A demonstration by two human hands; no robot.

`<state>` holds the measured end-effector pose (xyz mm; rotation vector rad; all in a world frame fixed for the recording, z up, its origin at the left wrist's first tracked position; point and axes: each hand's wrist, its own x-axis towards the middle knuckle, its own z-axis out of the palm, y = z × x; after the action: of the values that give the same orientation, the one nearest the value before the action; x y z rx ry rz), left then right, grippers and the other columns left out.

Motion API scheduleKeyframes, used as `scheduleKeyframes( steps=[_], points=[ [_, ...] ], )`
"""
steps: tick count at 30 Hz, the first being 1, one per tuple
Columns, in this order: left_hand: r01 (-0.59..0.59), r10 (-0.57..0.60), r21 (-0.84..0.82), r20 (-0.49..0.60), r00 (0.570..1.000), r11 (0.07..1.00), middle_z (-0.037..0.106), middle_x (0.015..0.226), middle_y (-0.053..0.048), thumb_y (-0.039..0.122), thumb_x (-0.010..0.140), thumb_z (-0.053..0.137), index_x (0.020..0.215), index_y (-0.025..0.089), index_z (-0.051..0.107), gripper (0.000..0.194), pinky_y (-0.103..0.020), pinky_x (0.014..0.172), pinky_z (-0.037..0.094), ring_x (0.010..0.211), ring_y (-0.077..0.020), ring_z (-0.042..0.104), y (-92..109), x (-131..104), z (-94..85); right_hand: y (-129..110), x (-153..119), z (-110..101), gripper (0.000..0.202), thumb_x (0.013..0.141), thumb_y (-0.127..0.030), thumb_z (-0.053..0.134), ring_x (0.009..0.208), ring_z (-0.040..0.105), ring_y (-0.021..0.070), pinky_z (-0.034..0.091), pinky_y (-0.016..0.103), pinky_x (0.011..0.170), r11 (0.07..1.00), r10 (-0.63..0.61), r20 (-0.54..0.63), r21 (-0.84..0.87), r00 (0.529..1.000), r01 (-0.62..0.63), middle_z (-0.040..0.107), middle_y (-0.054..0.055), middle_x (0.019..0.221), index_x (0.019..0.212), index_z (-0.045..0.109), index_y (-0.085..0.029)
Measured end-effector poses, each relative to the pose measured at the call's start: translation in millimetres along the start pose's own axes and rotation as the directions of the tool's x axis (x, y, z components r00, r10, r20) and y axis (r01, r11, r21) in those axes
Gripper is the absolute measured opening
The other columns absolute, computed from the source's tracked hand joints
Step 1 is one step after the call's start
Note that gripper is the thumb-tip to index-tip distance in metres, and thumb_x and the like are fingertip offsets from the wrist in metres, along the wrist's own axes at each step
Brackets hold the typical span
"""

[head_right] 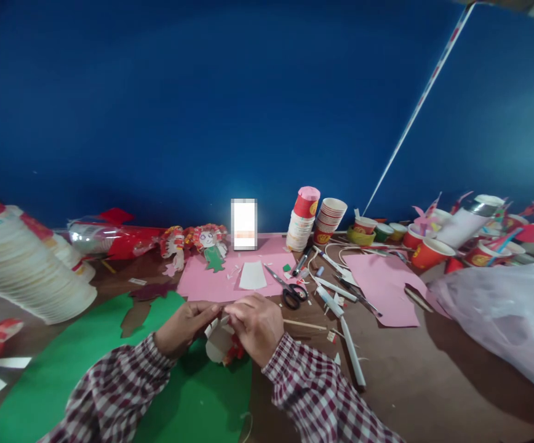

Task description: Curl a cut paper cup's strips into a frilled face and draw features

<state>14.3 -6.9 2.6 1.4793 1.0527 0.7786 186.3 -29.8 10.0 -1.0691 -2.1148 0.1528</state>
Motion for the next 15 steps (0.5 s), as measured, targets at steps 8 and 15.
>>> scheduleKeyframes(
  steps=[8, 15],
  points=[
    [0.012, -0.008, -0.100, 0.039, 0.999, 0.995, 0.066, 0.066, -0.005, 0.038, 0.066, 0.060, 0.080, 0.012, 0.069, 0.031, -0.024, 0.059, 0.042, 0.060, -0.0146, 0.055, -8.9, 3.0, 0.4, 0.1, 0.0, -0.7, 0.018, 0.083, -0.022, 0.046, 0.081, 0.055, 0.0147, 0.042, 0.027, 0.073, 1.000, 0.014, 0.001, -0.023, 1.000, -0.014, 0.063, 0.002, 0.083, 0.095, 0.060, -0.023],
    [0.015, -0.019, -0.077, -0.049, 0.999, 0.997, 0.067, 0.067, -0.005, 0.033, 0.066, 0.062, 0.076, 0.011, 0.067, 0.025, -0.023, 0.057, 0.043, 0.059, -0.0133, 0.056, -7.3, 4.1, -0.3, 4.5, 1.4, -2.3, 0.018, 0.084, -0.020, 0.046, 0.081, 0.056, 0.0147, 0.043, 0.027, 0.074, 0.999, 0.044, -0.020, -0.013, 0.999, -0.045, 0.064, 0.003, 0.085, 0.093, 0.062, -0.022]
  ],
)
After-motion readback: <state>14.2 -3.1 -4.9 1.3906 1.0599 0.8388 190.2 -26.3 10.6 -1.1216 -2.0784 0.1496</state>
